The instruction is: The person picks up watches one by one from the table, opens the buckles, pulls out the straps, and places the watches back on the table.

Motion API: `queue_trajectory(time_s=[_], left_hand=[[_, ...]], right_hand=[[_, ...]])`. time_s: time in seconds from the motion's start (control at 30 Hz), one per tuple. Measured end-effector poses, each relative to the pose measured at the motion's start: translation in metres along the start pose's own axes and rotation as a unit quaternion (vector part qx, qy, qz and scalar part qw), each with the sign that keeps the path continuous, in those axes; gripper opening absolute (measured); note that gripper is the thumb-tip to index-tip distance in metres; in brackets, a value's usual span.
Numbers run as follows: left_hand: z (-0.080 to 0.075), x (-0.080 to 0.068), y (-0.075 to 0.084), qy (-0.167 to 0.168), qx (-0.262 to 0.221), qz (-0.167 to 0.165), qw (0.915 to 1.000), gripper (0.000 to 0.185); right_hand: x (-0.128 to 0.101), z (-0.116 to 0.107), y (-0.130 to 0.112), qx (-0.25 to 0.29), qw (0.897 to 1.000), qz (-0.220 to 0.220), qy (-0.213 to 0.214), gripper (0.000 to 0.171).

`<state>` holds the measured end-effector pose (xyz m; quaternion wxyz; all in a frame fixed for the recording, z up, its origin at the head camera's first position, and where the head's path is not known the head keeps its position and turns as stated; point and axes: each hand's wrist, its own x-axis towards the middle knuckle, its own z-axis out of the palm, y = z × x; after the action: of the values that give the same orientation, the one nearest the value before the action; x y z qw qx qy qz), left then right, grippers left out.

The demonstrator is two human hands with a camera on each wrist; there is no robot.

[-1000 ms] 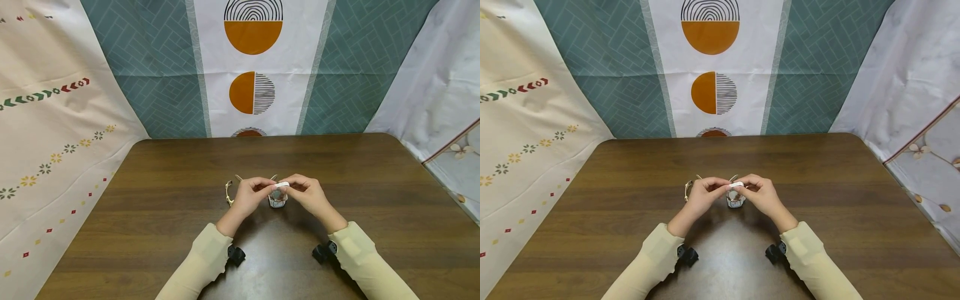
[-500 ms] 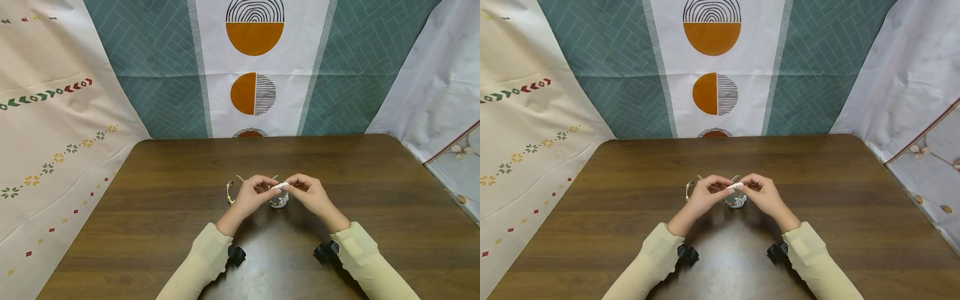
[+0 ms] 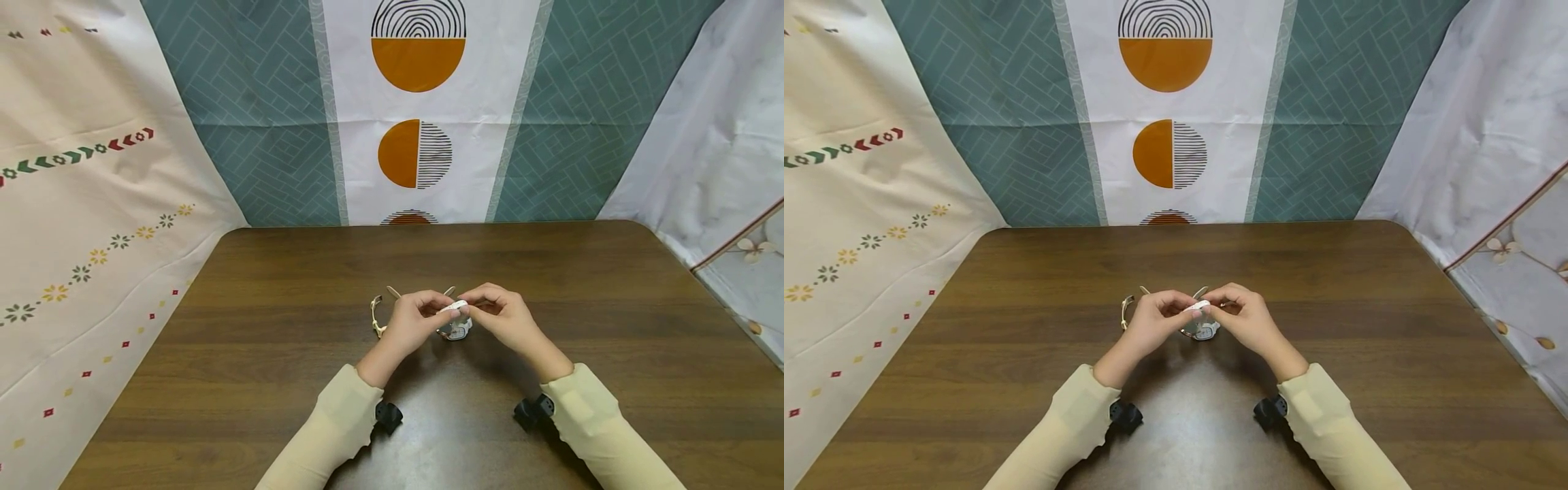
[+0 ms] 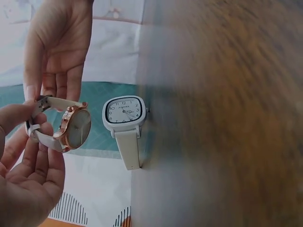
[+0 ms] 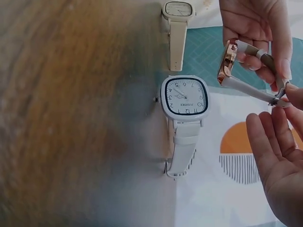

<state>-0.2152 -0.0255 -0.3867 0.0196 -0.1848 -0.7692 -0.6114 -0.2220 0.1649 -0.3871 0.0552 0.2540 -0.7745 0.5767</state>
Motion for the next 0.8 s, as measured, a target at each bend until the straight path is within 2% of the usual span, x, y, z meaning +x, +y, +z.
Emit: queue_trajectory(time_s=[0.4, 0.67, 0.8], left_hand=[[-0.0018, -0.0018, 0.0018, 0.006, 0.028, 0.017, 0.9994, 0.013], [-0.0011, -0.0011, 0.001, 0.016, 0.036, 0.02, 0.999, 0.011], [-0.0009, -0.0005, 0.0013, 0.017, 0.031, 0.019, 0.9992, 0.011]], right_hand=[[0.0005, 0.0016, -0.0026, -0.006, 1.0, -0.016, -0.003, 0.012], [0.0005, 0.0015, 0.0006, 0.035, 0.999, 0.018, 0.025, 0.014], [0.0005, 0.0008, 0.0021, 0.072, 0.996, 0.045, 0.032, 0.019]])
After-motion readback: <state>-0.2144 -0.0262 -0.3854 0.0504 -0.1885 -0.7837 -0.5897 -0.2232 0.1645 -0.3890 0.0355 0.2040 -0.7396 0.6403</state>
